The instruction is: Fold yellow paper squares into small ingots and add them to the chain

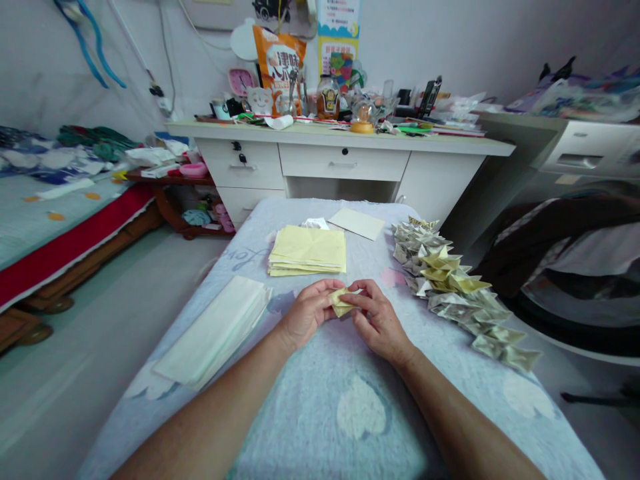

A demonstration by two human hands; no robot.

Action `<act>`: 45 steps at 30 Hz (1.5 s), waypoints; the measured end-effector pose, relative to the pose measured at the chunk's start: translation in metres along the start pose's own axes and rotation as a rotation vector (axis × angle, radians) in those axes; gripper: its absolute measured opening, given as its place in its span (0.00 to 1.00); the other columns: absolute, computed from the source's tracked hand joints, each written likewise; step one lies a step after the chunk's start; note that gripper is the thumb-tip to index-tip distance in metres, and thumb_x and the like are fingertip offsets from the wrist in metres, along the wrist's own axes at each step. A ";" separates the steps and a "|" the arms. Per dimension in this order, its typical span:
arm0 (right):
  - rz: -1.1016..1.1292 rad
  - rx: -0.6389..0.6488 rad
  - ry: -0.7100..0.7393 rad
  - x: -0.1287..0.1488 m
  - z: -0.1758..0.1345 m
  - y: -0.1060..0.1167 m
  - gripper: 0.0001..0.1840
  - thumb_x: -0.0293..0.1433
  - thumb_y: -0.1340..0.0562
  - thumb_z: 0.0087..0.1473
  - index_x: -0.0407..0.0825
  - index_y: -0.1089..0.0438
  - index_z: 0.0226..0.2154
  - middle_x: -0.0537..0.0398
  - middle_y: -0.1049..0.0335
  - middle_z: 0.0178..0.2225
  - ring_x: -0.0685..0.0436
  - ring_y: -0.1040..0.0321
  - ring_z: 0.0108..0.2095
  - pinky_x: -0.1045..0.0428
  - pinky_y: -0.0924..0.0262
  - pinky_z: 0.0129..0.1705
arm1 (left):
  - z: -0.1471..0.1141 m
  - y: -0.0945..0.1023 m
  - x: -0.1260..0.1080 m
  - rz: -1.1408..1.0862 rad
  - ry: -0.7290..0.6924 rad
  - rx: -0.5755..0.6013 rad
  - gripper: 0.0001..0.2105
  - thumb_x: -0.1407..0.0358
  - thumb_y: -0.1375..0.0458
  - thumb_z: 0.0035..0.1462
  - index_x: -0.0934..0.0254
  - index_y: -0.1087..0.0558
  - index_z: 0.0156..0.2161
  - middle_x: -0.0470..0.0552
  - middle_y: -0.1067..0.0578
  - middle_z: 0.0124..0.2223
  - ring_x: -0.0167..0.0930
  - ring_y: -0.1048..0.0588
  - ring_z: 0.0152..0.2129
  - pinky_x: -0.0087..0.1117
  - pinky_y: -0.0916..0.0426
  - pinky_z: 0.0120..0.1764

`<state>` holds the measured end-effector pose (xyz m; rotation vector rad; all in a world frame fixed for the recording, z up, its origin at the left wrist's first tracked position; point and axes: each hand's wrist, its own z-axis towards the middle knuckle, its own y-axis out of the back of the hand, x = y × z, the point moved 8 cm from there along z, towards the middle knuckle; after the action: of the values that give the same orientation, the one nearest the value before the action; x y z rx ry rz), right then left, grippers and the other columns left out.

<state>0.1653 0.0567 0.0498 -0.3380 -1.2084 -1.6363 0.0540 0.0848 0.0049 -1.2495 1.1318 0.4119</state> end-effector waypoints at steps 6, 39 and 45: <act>0.052 -0.017 -0.035 -0.002 0.002 0.002 0.13 0.30 0.45 0.55 0.49 0.33 0.43 0.50 0.39 0.43 0.47 0.37 0.38 0.51 0.39 0.38 | 0.004 0.006 0.006 0.149 -0.041 -0.046 0.23 0.69 0.35 0.45 0.64 0.35 0.47 0.50 0.26 0.39 0.28 0.26 0.32 0.28 0.35 0.37; 0.266 0.009 -0.346 -0.030 -0.001 -0.006 0.17 0.41 0.43 0.57 0.47 0.37 0.23 0.61 0.43 0.20 0.52 0.47 0.23 0.56 0.51 0.25 | 0.001 -0.004 0.007 0.838 -0.103 0.030 0.09 0.63 0.41 0.51 0.67 0.33 0.26 0.41 0.38 0.23 0.22 0.40 0.21 0.23 0.47 0.24; 0.300 0.017 -0.363 -0.029 -0.001 -0.007 0.16 0.40 0.44 0.57 0.47 0.38 0.23 0.62 0.46 0.19 0.53 0.49 0.22 0.57 0.53 0.24 | 0.000 -0.006 -0.002 0.856 -0.146 -0.003 0.11 0.60 0.42 0.52 0.67 0.33 0.25 0.40 0.42 0.21 0.22 0.43 0.20 0.23 0.49 0.23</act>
<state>0.1723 0.0717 0.0243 -0.7927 -1.3625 -1.3377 0.0578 0.0834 0.0103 -0.6642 1.5011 1.1191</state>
